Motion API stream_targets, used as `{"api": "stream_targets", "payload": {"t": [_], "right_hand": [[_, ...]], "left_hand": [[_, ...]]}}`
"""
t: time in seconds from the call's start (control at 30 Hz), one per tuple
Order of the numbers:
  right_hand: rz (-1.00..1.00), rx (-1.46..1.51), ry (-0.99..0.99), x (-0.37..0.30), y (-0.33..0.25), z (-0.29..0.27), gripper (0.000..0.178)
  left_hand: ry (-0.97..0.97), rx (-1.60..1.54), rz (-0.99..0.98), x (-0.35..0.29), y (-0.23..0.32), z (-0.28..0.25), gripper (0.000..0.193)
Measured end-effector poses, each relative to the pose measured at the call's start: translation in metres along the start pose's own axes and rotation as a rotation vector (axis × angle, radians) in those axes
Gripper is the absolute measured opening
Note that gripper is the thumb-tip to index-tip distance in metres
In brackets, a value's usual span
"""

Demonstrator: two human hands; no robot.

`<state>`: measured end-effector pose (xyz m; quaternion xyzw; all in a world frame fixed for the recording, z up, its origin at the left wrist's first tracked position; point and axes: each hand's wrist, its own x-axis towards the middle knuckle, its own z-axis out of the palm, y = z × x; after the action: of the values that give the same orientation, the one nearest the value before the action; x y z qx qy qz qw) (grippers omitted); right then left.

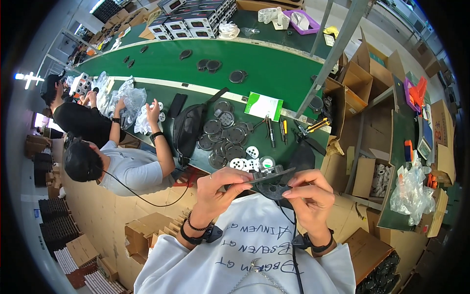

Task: The recorder is assembling small electronic or mechanical components, likely circular sensors or dials, by placing a decorative faceplate onto a base.

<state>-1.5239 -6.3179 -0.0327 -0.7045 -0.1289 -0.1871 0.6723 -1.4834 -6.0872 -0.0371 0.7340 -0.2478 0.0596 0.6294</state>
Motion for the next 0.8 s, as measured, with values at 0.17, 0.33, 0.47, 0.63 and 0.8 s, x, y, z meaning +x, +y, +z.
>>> {"api": "stream_targets", "payload": {"t": [0.17, 0.33, 0.47, 0.63, 0.8], "right_hand": [[-0.021, -0.021, 0.007, 0.001, -0.001, 0.002, 0.024], [-0.026, -0.023, 0.021, -0.001, 0.001, 0.002, 0.022], [-0.02, -0.019, 0.042, -0.001, 0.0, 0.005, 0.022], [-0.025, -0.014, 0.071, -0.005, 0.002, 0.005, 0.021], [0.038, -0.037, 0.16, -0.005, -0.002, 0.012, 0.021]], "left_hand": [[-0.015, 0.035, 0.049, 0.001, 0.004, 0.002, 0.029], [-0.026, 0.063, 0.091, 0.002, 0.004, 0.003, 0.032], [-0.01, 0.062, 0.118, 0.003, 0.004, 0.005, 0.033], [0.003, 0.03, 0.128, 0.0, -0.001, 0.009, 0.034], [0.07, 0.011, 0.044, -0.002, 0.004, 0.016, 0.033]]}}
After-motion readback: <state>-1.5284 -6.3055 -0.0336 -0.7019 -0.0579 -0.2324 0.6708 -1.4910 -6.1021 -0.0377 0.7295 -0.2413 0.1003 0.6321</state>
